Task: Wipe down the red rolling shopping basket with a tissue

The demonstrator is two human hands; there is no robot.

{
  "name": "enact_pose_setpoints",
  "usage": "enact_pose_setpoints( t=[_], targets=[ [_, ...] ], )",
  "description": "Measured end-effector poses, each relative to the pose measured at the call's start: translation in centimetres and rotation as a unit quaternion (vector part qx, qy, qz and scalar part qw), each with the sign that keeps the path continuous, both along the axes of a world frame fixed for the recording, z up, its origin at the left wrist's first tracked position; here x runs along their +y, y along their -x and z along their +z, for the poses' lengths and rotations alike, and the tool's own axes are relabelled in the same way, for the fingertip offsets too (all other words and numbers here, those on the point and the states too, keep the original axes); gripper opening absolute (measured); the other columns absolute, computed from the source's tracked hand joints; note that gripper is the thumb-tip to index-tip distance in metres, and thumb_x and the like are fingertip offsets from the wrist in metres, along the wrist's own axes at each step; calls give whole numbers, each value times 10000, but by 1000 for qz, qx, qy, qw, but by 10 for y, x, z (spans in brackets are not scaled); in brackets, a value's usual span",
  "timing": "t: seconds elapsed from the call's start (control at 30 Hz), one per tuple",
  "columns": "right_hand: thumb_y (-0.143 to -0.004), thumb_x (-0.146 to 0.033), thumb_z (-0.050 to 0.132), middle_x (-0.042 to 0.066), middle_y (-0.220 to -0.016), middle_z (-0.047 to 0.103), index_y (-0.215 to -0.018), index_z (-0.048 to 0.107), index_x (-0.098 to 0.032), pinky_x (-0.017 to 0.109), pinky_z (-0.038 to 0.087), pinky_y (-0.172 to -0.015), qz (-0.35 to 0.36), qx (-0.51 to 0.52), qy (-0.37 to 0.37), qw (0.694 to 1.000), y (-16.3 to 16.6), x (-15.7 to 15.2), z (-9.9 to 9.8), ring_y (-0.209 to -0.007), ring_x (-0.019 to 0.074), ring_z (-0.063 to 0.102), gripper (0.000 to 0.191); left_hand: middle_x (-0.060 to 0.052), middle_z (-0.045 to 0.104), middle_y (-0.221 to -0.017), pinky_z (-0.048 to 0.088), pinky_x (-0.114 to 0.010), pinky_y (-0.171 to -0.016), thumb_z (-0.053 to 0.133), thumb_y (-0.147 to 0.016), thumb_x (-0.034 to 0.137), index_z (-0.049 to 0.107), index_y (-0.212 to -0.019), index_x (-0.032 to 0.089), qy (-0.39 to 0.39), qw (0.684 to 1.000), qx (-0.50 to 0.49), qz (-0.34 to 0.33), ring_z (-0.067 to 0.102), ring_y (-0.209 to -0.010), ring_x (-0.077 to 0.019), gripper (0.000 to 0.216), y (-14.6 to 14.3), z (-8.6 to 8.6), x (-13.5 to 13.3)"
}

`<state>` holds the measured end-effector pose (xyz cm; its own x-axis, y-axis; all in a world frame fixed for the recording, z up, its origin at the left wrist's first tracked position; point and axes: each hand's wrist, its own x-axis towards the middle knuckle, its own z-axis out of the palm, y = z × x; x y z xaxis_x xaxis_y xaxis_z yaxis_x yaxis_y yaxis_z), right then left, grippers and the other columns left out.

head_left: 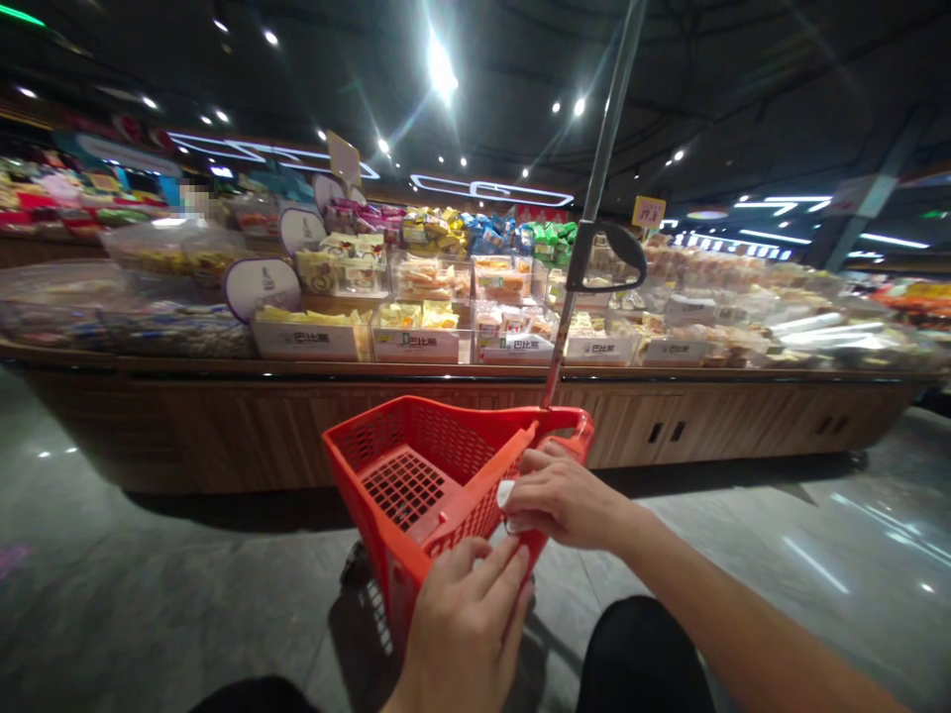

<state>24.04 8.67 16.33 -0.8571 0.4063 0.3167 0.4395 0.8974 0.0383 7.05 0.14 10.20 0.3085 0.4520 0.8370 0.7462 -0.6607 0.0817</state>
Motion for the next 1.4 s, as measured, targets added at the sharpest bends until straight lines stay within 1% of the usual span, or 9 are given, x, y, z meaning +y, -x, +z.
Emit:
enact_pose_setpoints(
  t=[0.17,0.33,0.57,0.73,0.87,0.93,1.0,1.1,1.4],
  targets=[
    [-908,-271,551,-1,-728,671,-711,591,-201,339,238,-757,-47,-20,-34,998,9,7,2,-792,172,455,213,34,721,-1018,521,-345,-679,548,-804,173,664,-1020,192,-6,1000,-4,-2,581,-777,-184,245,0,3,1],
    [-890,-270,575,-26,-685,658,-676,567,-202,326,254,-759,6,-55,-11,998,13,8,11,-756,158,445,225,33,728,-987,524,-351,-682,559,-804,175,671,-1000,204,0,1000,-12,-5,586,-776,-184,227,2,0,3],
    [-863,-238,615,-9,-668,647,-692,564,-198,341,274,-794,-14,-57,-30,998,20,10,7,-778,173,470,182,25,721,-1017,538,-356,-695,581,-789,159,669,-1012,195,-3,1000,-10,-12,588,-784,-183,243,5,-1,4],
    [-909,-251,537,1,-733,627,-751,609,-203,323,321,-769,0,5,13,1000,4,5,8,-783,159,505,181,15,721,-1017,539,-345,-704,587,-791,151,664,-1032,202,-5,1000,-11,-20,588,-788,-176,259,7,-1,6],
    [-932,-218,473,40,-862,631,-935,652,-212,325,381,-805,-44,177,30,983,-22,3,-13,-828,167,535,179,-1,718,-1029,542,-341,-685,586,-796,153,659,-1040,188,-10,1000,-6,-25,583,-770,-172,257,9,-1,7],
    [-931,-206,468,49,-842,640,-1012,641,-213,334,406,-786,-105,274,0,956,-27,-2,-34,-816,183,536,192,-1,717,-1032,543,-339,-686,584,-798,147,658,-1042,189,-12,999,-2,-30,580,-764,-169,259,11,-1,8],
    [-921,-185,479,70,-1003,663,-1030,618,-213,337,422,-793,-132,345,-14,929,-25,-12,-53,-875,192,543,179,-2,715,-1037,542,-334,-691,580,-800,142,655,-1050,188,-15,999,4,-34,579,-767,-168,266,12,-1,8],
    [-899,-161,500,49,-1160,650,-1070,578,-228,370,390,-870,-79,313,-19,946,-14,-29,-66,-994,206,549,199,-9,707,-1063,541,-322,-714,575,-800,131,643,-1080,180,-15,999,18,-40,583,-797,-165,292,14,-2,7],
    [-906,-256,538,49,-853,666,-934,658,-215,351,315,-799,-212,167,-15,963,6,1,-14,-865,199,548,130,-18,723,-1008,542,-318,-712,554,-812,145,657,-1046,190,-25,999,10,-24,600,-762,-156,259,10,1,8]
  ],
)
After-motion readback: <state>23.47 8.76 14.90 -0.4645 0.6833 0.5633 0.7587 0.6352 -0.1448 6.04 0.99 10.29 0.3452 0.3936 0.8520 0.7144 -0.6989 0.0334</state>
